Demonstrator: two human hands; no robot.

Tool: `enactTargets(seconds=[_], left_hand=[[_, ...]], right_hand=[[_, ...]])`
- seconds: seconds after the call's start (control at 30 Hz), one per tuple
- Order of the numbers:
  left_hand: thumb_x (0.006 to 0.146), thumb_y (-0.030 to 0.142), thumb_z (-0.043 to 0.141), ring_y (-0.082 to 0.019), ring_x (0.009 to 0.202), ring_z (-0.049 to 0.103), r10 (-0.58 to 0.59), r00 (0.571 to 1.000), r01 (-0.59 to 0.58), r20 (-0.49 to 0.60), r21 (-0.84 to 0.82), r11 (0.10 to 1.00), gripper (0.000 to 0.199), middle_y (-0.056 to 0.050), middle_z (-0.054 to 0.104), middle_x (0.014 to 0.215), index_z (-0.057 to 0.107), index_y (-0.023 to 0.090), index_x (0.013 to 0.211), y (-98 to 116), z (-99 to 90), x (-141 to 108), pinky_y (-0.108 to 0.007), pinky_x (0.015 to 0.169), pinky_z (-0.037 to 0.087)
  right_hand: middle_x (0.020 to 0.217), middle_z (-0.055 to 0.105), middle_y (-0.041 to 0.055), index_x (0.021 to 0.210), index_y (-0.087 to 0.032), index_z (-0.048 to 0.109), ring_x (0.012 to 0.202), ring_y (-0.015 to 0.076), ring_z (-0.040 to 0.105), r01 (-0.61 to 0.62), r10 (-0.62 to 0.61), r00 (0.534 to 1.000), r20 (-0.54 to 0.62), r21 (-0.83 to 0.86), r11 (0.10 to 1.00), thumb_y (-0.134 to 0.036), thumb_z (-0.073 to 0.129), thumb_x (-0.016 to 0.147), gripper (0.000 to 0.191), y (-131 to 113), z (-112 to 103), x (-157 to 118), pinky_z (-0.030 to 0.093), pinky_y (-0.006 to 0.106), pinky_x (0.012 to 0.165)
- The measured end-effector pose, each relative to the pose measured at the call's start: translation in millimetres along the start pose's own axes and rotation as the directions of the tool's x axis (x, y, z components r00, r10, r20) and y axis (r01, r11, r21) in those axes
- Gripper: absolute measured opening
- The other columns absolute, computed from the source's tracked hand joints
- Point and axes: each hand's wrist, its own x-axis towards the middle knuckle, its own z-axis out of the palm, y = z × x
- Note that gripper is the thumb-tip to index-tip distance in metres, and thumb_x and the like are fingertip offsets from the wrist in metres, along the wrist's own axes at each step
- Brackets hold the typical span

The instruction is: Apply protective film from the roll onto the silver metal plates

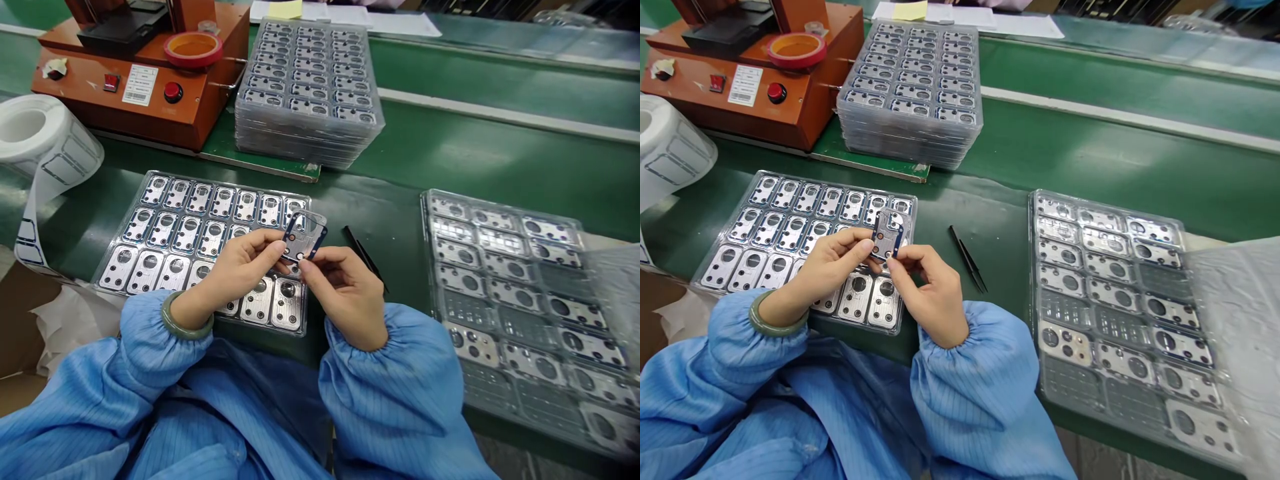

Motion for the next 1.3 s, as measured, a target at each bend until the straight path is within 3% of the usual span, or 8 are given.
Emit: enactTargets(seconds=[0.47, 0.83, 1.1, 1.3], left_hand=[[0.085, 0.034, 0.060, -0.012, 0.065, 0.068, 0.073, 0.997, -0.074, 0.006, 0.005, 0.997, 0.019, 0.001, 0.065, 0.068, 0.059, 0.015, 0.089, -2.8, -1.2, -0.8, -0.024, 0.063, 0.056], [0.090, 0.036, 0.053, -0.012, 0.078, 0.059, 0.182, 0.982, -0.173, -0.050, 0.141, 0.975, 0.021, -0.002, 0.067, 0.084, 0.065, 0.019, 0.090, -3.8, -5.5, -2.1, -0.024, 0.073, 0.048], [0.089, 0.031, 0.054, -0.009, 0.065, 0.051, 0.219, 0.974, -0.209, -0.054, 0.154, 0.966, 0.016, 0.002, 0.058, 0.071, 0.061, 0.018, 0.084, -3.6, -5.0, -2.1, -0.020, 0.060, 0.043], [0.091, 0.030, 0.051, -0.007, 0.062, 0.047, 0.260, 0.964, -0.245, -0.050, 0.207, 0.947, 0.017, 0.003, 0.053, 0.069, 0.057, 0.018, 0.081, -2.0, -5.3, -3.7, -0.020, 0.059, 0.040]], right_hand=[[0.080, 0.065, -0.0010, 0.086, -0.022, 0.062, 0.070, 0.0134, 0.063, 0.066, -0.066, 0.998, 0.001, -0.034, 0.997, -0.020, 0.065, 0.082, 0.005, -0.5, -0.9, 0.2, 0.055, 0.026, 0.065], [0.075, 0.062, -0.0039, 0.086, -0.022, 0.060, 0.066, 0.0100, 0.058, 0.130, -0.129, 0.987, 0.093, 0.002, 0.992, -0.011, 0.065, 0.081, 0.013, -0.3, -2.1, -0.8, 0.050, 0.022, 0.063], [0.075, 0.062, -0.0046, 0.086, -0.022, 0.060, 0.066, 0.0095, 0.058, 0.140, -0.137, 0.984, 0.112, -0.012, 0.990, -0.010, 0.065, 0.081, 0.014, -0.7, -2.5, -0.5, 0.049, 0.021, 0.063], [0.075, 0.063, -0.0052, 0.086, -0.022, 0.060, 0.065, 0.0087, 0.058, 0.145, -0.142, 0.982, 0.124, -0.013, 0.989, -0.011, 0.065, 0.081, 0.013, -3.3, -2.0, 0.0, 0.049, 0.019, 0.061]])
